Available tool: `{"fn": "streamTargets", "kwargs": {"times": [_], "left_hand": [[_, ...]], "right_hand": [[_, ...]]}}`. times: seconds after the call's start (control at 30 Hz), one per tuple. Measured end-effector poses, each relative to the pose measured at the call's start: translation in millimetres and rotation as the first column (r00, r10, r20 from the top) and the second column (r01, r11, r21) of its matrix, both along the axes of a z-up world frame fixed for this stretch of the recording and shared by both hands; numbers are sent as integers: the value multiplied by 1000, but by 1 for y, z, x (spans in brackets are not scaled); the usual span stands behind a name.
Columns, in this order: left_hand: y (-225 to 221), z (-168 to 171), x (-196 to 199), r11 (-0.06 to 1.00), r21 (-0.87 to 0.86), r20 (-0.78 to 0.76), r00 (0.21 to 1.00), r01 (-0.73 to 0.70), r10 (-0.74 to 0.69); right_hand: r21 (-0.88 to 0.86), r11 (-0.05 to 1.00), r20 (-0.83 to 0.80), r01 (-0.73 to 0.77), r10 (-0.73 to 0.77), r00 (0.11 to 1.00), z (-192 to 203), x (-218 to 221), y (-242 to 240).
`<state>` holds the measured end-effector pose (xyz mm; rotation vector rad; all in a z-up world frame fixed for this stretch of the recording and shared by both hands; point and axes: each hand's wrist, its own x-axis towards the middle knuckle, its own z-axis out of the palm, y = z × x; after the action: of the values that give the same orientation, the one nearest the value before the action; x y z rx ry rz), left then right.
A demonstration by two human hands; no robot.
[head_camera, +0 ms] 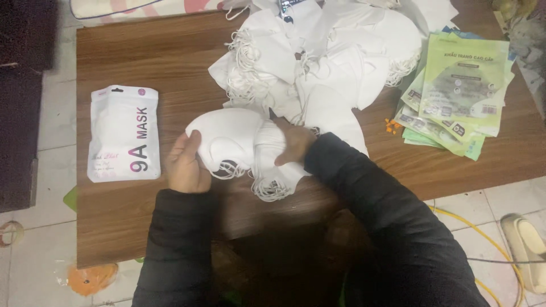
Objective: Sorting and stacking white face masks from a pile on a wooden table
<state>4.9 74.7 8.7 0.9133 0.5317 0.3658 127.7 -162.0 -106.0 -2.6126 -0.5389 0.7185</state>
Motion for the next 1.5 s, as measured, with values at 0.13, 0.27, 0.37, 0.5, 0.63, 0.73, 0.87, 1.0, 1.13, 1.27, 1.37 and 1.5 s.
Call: {"fn": "streamTargets", "kwargs": {"times": [0.13,0.27,0.37,0.5,0.63,0.73,0.87,1.0,1.13,1.27,1.37,1.5], "left_hand": [[4,-4,2,1000,13,-19,1000,25,-25],[3,-10,7,995,27,-37,995,95,-93],[-6,-24,9,995,25,-17,995,96,-95],[-14,-25,5,994,34,-31,994,103,-102],[-16,-50,12,988,68,-59,989,139,-135],[-29,-44,10,979,105,-79,983,174,-167],[-35,-10,3,977,160,-104,987,142,-126],[-7,26,12,941,297,-11,985,-159,170],[77,-55,24,943,284,15,984,-173,176],[33,-1,15,952,149,71,963,-269,261],[25,16,11,957,137,80,966,-255,246],[46,-12,18,956,160,101,968,-245,231]], "right_hand": [[-78,997,121,-27,37,992,65,-1,-39],[-148,977,125,150,-133,983,122,6,-104],[-191,944,183,270,-236,954,104,9,-134],[-109,912,296,394,-349,889,77,24,-150],[-137,912,405,387,-305,862,72,15,-157],[-178,909,489,377,-251,836,71,0,-155],[-118,951,672,284,-134,728,46,-13,-154],[27,998,700,48,-53,712,43,-17,-120],[245,959,566,-140,-24,824,45,-15,-40],[-95,977,576,-193,212,790,-21,0,25],[-286,924,549,-255,376,747,-28,8,65],[-286,944,452,-164,284,846,-37,17,101]]}}
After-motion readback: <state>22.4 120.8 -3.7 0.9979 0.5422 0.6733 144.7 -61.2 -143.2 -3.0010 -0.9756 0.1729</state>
